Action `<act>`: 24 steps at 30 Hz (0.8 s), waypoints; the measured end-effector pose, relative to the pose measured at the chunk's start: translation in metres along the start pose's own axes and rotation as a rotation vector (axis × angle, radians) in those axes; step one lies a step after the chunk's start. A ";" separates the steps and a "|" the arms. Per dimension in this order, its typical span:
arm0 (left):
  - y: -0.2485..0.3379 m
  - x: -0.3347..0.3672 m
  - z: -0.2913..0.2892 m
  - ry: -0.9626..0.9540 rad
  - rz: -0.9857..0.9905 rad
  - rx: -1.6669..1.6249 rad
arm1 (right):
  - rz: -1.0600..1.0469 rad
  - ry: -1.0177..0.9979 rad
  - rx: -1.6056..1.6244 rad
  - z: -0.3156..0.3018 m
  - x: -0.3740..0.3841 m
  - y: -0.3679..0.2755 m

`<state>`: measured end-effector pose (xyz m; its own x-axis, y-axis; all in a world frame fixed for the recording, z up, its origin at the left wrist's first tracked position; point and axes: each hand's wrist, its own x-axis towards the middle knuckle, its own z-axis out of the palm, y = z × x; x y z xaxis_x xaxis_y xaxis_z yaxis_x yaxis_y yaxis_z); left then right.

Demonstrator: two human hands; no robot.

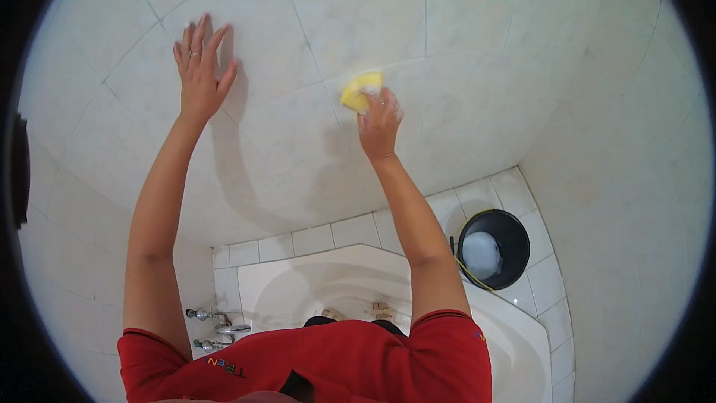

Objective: The person cleans the tiled walls of a bathroom using a yellow sponge and a bucket of soapy water. They repeatedly dip the sponge into the bucket and scrub the wall surfaces in a systematic manner, moving from one section to another.

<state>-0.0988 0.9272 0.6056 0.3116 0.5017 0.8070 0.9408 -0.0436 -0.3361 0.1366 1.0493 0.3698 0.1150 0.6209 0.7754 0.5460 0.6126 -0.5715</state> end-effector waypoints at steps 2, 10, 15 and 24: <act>-0.011 0.015 -0.003 0.016 0.020 0.091 | -0.101 0.043 -0.075 -0.006 0.032 0.014; -0.017 0.014 0.019 0.079 0.056 0.271 | -0.072 0.379 -0.015 -0.046 0.170 -0.043; -0.023 0.007 0.017 0.044 0.036 0.294 | -0.679 0.101 -0.224 -0.027 0.156 -0.048; -0.014 0.014 0.023 0.067 0.062 0.294 | -0.360 0.475 0.071 -0.066 0.292 -0.118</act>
<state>-0.1102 0.9546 0.6104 0.3840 0.4474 0.8077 0.8440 0.1846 -0.5036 0.1606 1.1264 0.6812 0.3004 0.0912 0.9494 0.5645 0.7854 -0.2541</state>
